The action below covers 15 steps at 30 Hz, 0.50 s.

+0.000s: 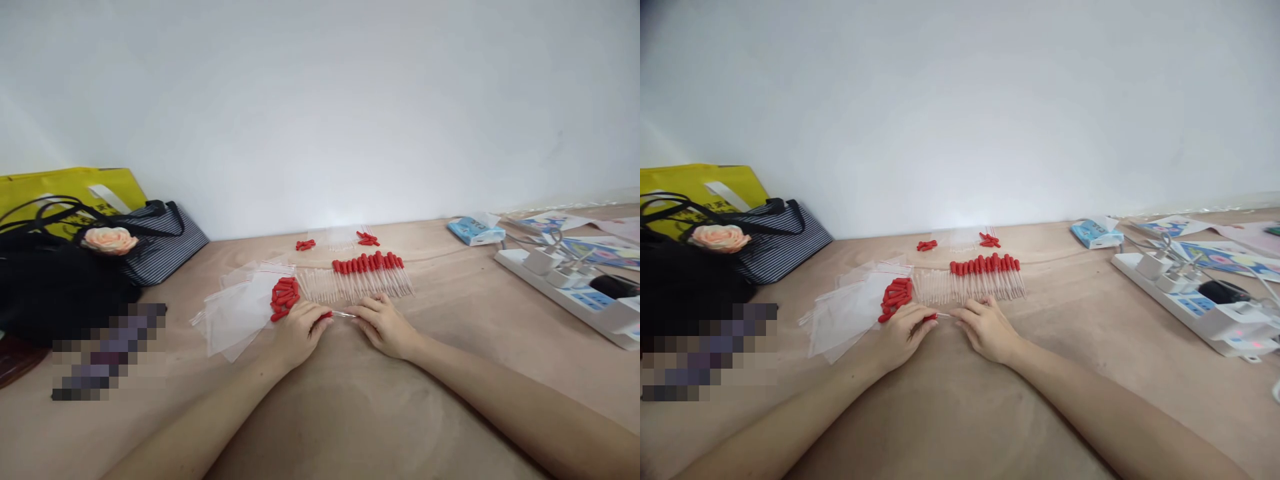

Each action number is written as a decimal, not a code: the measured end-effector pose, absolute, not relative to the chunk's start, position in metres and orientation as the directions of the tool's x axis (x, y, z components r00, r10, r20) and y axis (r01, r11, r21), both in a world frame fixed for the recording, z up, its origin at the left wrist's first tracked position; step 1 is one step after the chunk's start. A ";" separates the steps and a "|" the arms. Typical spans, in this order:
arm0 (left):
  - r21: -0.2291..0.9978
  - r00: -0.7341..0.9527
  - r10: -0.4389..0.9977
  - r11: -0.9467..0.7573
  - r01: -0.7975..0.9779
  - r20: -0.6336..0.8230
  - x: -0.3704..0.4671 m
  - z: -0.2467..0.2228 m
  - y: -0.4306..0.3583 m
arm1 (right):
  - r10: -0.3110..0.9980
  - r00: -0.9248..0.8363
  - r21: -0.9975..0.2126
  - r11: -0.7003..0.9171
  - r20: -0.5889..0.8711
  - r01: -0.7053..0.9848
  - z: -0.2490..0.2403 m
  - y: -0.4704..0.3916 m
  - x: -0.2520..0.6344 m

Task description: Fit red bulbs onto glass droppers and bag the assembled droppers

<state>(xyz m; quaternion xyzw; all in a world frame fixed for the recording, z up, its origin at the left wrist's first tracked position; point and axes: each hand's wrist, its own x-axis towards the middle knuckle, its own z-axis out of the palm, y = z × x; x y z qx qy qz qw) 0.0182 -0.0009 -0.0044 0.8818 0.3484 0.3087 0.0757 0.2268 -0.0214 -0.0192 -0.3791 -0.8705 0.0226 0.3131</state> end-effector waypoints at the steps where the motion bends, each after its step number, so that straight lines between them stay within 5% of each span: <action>1: 0.353 0.568 0.661 -0.747 0.563 0.491 0.018 -0.004 -0.001 | 0.674 -0.521 -0.279 0.713 0.523 0.643 -0.018 -0.022 0.227; 7: 0.379 0.560 0.647 -0.760 0.528 0.517 0.016 -0.001 -0.002 | 0.656 -0.539 -0.293 0.737 0.528 0.609 -0.014 -0.027 0.225; 15: 0.260 0.647 0.554 -0.828 0.497 0.524 0.016 0.000 -0.006 | 0.609 -0.605 -0.196 0.769 0.512 0.609 -0.012 -0.024 0.229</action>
